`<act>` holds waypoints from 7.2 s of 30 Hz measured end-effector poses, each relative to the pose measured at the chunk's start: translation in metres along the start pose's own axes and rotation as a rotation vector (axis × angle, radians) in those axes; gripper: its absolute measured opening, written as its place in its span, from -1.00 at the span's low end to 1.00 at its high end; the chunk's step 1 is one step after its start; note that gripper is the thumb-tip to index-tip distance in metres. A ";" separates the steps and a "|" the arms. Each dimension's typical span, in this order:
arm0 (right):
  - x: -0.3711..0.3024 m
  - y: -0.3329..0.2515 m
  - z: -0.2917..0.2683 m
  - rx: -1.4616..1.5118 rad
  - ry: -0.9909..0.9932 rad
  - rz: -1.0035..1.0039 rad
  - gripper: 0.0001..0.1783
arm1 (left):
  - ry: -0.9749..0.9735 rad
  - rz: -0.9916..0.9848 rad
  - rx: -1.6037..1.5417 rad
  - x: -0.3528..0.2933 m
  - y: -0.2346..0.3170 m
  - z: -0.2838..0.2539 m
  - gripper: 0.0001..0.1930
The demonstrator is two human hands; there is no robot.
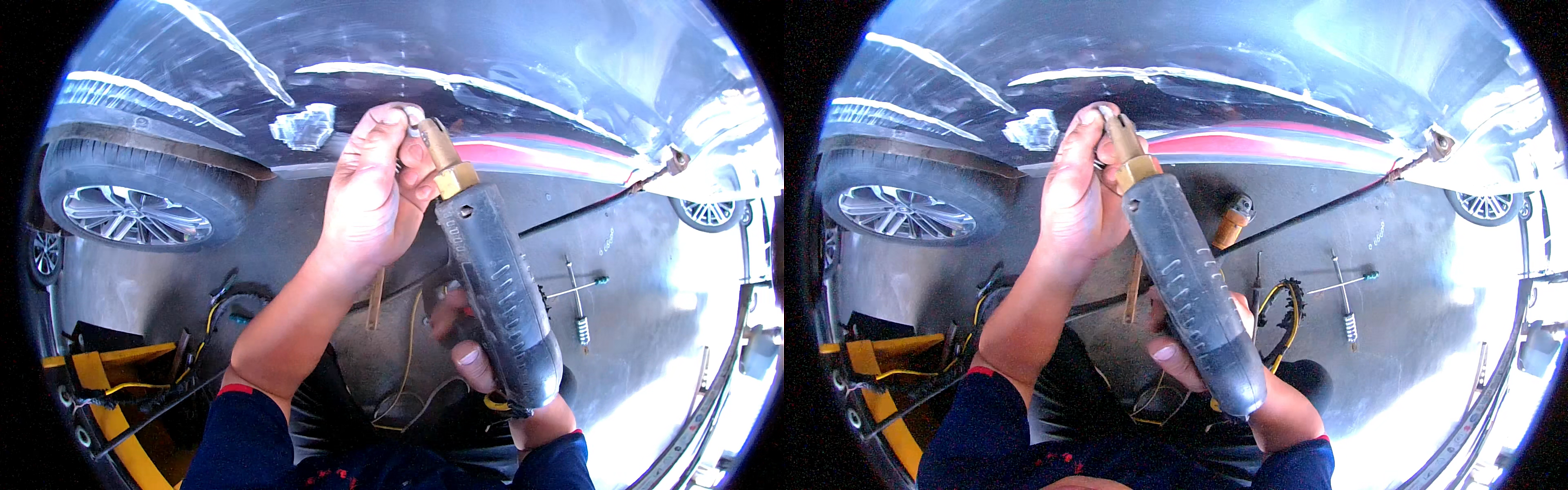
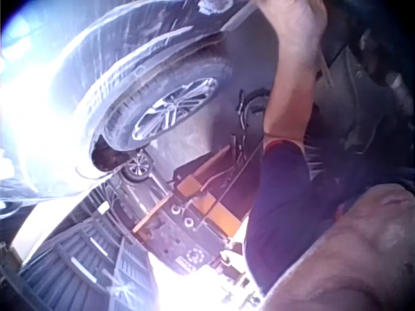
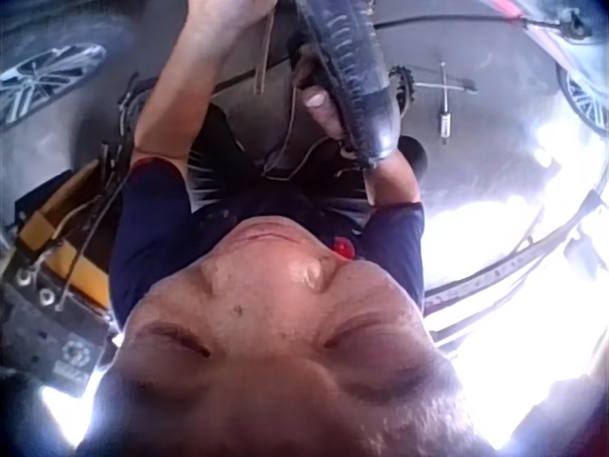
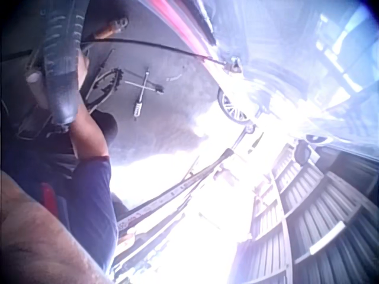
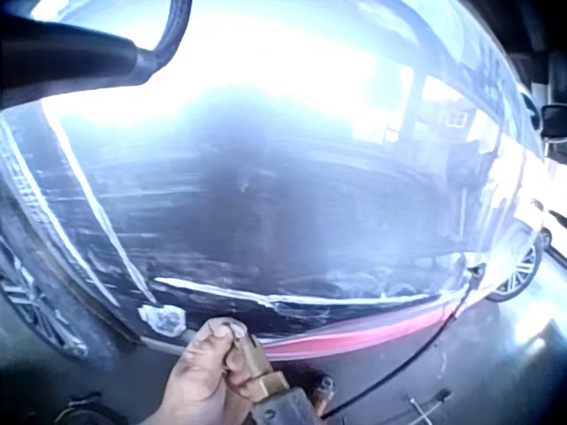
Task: The person uses a hammer to flatten a dented car panel and subsequently uses a welding tool to attach washers to the damaged surface.
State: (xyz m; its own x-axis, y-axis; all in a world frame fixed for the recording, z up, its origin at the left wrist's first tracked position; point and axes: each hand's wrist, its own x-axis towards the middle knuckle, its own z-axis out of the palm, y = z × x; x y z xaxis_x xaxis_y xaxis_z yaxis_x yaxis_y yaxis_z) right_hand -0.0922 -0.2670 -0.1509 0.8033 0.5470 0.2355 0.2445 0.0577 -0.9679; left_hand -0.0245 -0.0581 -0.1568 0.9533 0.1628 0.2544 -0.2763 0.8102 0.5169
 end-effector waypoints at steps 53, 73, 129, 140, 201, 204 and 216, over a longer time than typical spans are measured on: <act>0.017 0.016 0.001 -0.205 0.162 -0.040 -0.63 | 0.040 -0.180 0.038 0.005 0.006 0.032 -0.62; 0.018 0.036 0.015 -0.022 0.299 0.185 -0.73 | 0.119 -0.202 0.025 -0.002 0.010 0.028 -0.75; -0.003 0.017 0.022 0.105 -0.037 0.217 -0.46 | 0.205 -0.248 0.081 0.000 0.009 -0.010 -0.67; 0.011 0.011 0.013 -0.083 -0.045 0.141 -0.50 | 0.129 -0.246 0.214 0.001 0.015 0.002 -0.64; 0.015 -0.006 0.030 0.002 0.331 0.407 -0.67 | 0.166 -0.014 0.537 0.013 0.009 0.030 -0.68; 0.020 0.000 0.023 -0.364 0.177 0.007 -0.65 | 0.207 -0.082 0.477 0.007 0.015 0.028 -0.68; 0.009 0.010 0.027 -0.508 0.255 -0.133 -0.62 | 0.306 -0.151 0.291 -0.014 0.024 0.013 -0.76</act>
State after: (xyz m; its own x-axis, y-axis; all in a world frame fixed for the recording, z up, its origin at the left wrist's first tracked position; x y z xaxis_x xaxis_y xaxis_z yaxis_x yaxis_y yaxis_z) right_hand -0.0974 -0.2391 -0.1610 0.8379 0.3403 0.4267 0.5313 -0.3299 -0.7803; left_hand -0.0460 -0.0485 -0.1373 0.9658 0.2490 -0.0723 -0.1122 0.6527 0.7492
